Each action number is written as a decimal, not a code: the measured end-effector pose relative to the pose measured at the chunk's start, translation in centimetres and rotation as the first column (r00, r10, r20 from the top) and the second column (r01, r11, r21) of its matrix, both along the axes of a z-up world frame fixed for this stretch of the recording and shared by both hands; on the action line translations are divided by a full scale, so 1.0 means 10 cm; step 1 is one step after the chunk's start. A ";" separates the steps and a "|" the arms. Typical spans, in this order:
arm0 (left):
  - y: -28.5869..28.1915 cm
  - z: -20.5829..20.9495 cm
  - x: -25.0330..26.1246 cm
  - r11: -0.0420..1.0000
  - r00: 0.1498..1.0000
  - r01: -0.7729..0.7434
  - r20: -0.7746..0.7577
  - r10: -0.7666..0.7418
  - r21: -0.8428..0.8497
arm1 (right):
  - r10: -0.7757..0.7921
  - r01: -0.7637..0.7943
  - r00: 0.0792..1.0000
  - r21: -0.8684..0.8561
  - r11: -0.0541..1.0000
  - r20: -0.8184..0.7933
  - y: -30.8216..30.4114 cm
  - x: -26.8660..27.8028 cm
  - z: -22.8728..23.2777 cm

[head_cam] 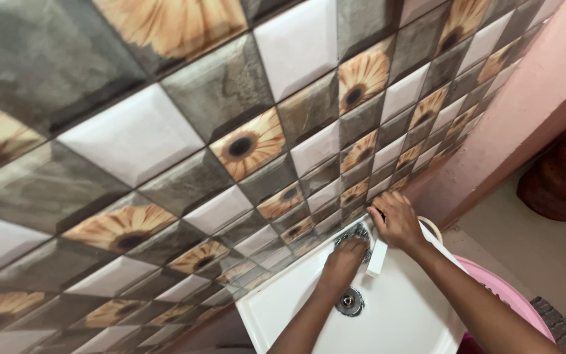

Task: The person cleans a small corner sink and its faucet. They use a wire wool pad and liquid soap to scrub the surfaces of the ceramic sink and the chrome-colored faucet by hand.

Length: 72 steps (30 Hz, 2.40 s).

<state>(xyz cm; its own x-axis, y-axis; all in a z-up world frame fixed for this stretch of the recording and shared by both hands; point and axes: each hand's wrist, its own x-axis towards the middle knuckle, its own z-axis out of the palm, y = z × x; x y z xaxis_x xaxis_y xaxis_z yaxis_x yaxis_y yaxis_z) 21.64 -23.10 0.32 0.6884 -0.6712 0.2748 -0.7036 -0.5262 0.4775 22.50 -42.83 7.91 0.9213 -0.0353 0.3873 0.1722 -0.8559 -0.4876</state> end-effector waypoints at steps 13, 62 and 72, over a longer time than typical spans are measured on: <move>-0.37 -0.24 0.31 0.992 0.999 0.040 0.008 -0.042 0.122 | 0.019 -0.019 0.999 -0.010 1.000 0.028 -0.04 -0.01 0.03; 1.40 -0.26 -0.70 0.721 0.736 -0.648 -0.043 0.676 0.247 | -0.091 0.088 0.994 0.057 0.995 0.065 0.09 -0.10 -0.04; -0.57 0.16 0.21 0.975 0.960 -0.112 -0.232 0.156 0.193 | -0.039 0.033 0.993 0.054 0.998 0.111 0.04 -0.05 0.02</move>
<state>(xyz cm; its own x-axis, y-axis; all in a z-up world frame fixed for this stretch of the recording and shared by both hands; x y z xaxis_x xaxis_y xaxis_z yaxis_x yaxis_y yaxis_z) 23.70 -28.75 1.91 0.8065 -0.5906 -0.0275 -0.4943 -0.6991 0.5166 22.03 -42.41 8.16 0.8699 -0.0906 0.4848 0.1978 -0.8365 -0.5110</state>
